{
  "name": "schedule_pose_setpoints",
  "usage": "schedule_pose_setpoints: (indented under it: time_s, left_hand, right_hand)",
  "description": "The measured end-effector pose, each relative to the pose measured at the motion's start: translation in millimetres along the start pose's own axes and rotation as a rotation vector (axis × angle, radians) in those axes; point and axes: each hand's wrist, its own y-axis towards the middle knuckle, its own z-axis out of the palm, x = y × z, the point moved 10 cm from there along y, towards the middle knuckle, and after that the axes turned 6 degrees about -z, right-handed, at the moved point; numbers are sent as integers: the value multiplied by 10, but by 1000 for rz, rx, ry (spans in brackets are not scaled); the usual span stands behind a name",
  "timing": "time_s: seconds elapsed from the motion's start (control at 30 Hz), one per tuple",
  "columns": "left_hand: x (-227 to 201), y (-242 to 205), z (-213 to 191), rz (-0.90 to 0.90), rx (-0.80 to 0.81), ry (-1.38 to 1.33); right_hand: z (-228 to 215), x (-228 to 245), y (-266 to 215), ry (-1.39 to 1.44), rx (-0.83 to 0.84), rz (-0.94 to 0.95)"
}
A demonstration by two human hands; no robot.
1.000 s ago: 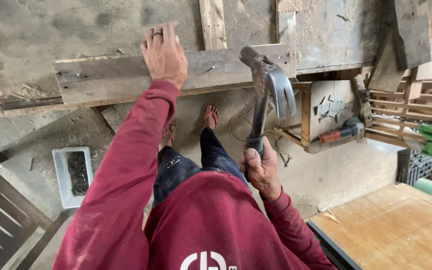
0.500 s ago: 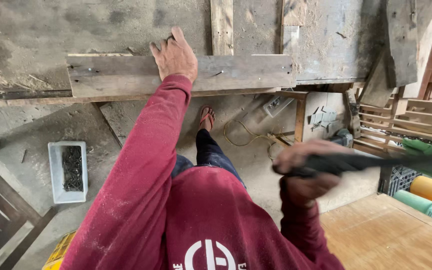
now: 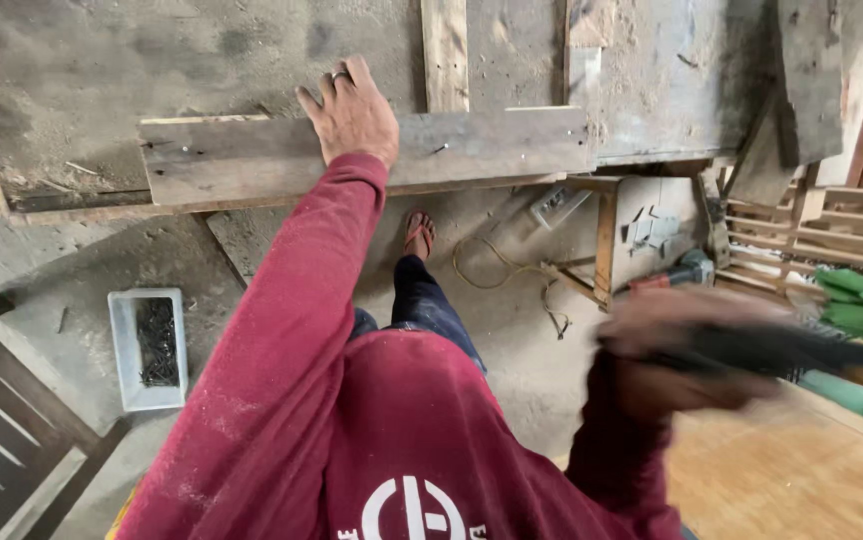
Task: The person assembles small wooden blocks into a larger structure using a hammer and nails. They repeatedly pick up blocks, align them on a workbench, and hammer nails to secure them together. The person also moves a container of nails and adjusts the position of the wooden pieces during the process.
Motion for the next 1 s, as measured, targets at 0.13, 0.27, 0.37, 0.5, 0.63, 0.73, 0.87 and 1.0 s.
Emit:
schedule_pose_setpoints:
  time_s: [0.13, 0.27, 0.37, 0.5, 0.63, 0.73, 0.87, 1.0]
  left_hand:
    - [-31, -98, -61, -17, -2, -7]
    - [-8, -72, -129, -8, -17, 14]
    - [-39, 55, -219, 22, -61, 8]
    - [-80, -58, -99, 14, -43, -16]
    - [29, -72, -30, -30, 17, -20]
    - [12, -23, -16, -17, 20, -1]
    - [-13, 25, -59, 5, -1, -31]
    - [-55, -114, -56, 3, -10, -5]
  right_hand:
    - [27, -265, 36, -209, 17, -36]
    - [-183, -1718, -373, -623, -123, 694]
    - [-202, -1437, -234, -830, -49, 502]
    - [-89, -268, -13, -280, 21, -45]
    - [-53, -365, 13, -225, 81, -133]
    - [-278, -1493, -234, -476, -82, 406]
    - [-397, -2002, -531, -711, -52, 695]
    - [-385, -1323, -447, -504, -84, 408]
